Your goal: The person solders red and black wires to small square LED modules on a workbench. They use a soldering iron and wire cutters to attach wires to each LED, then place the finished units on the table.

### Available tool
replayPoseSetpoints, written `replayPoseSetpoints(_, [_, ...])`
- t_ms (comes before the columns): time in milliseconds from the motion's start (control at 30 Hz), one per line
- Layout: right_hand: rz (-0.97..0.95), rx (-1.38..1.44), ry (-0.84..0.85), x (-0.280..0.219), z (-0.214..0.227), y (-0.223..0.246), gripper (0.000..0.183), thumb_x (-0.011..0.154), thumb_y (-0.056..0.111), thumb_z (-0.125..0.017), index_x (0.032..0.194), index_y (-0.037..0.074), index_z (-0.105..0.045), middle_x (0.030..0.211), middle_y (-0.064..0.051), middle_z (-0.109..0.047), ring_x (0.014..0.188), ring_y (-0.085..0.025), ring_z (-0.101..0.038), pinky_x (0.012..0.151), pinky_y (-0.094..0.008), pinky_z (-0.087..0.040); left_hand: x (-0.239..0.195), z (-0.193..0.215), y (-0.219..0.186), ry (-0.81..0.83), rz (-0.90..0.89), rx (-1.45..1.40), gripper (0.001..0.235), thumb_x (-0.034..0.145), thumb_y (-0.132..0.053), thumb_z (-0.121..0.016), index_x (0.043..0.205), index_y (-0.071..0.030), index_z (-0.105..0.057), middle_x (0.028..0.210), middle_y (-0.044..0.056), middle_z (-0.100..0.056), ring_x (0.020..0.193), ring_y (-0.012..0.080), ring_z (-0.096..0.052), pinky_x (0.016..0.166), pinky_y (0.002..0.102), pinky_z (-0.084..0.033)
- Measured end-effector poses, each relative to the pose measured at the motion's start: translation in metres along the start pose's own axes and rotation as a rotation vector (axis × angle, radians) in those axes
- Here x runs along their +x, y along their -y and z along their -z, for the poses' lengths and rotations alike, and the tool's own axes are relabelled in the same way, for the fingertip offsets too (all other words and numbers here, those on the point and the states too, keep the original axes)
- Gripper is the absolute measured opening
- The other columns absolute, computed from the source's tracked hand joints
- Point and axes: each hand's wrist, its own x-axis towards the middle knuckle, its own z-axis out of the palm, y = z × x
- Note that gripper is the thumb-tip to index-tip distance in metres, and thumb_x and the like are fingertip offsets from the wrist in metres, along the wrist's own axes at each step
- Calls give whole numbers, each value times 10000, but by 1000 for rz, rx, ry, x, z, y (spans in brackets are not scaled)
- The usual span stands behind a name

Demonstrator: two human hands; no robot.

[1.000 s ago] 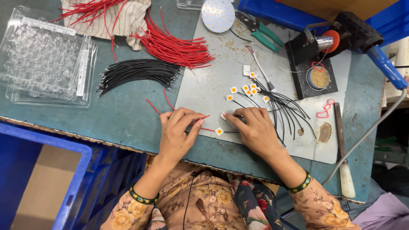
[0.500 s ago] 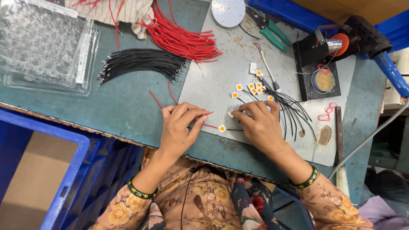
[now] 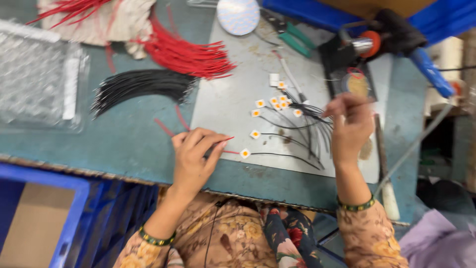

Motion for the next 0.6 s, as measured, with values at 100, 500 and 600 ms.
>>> replayPoseSetpoints(100, [-269,643,-444,44,34,-48,452,1094,276,-724,1324,74,-391,981,-86,-572,748,-199,-610,651,-319,-512,0,1,-2,18,-9,11,119,922,-156,-754,1040,-166,-766,925,-42,-664,890,144,-611,905,351,-336])
replayPoseSetpoints(500, [-81,428,-690,124,72,-162,372,1061,263,-768,1216,3,-553,741,-74,-550,555,-153,-540,511,-306,-497,-1,-1,1,-3,14,4,128,916,-169,-754,1043,-169,-774,916,-37,-671,857,141,-601,884,350,-329])
replayPoseSetpoints(600, [-57,290,-644,117,90,-159,306,1122,263,-728,1203,-12,-619,728,-72,-583,548,-170,-575,520,-309,-491,-3,-1,1,-10,7,-3,128,920,-170,-756,1047,-173,-772,919,-39,-665,865,144,-606,877,353,-329])
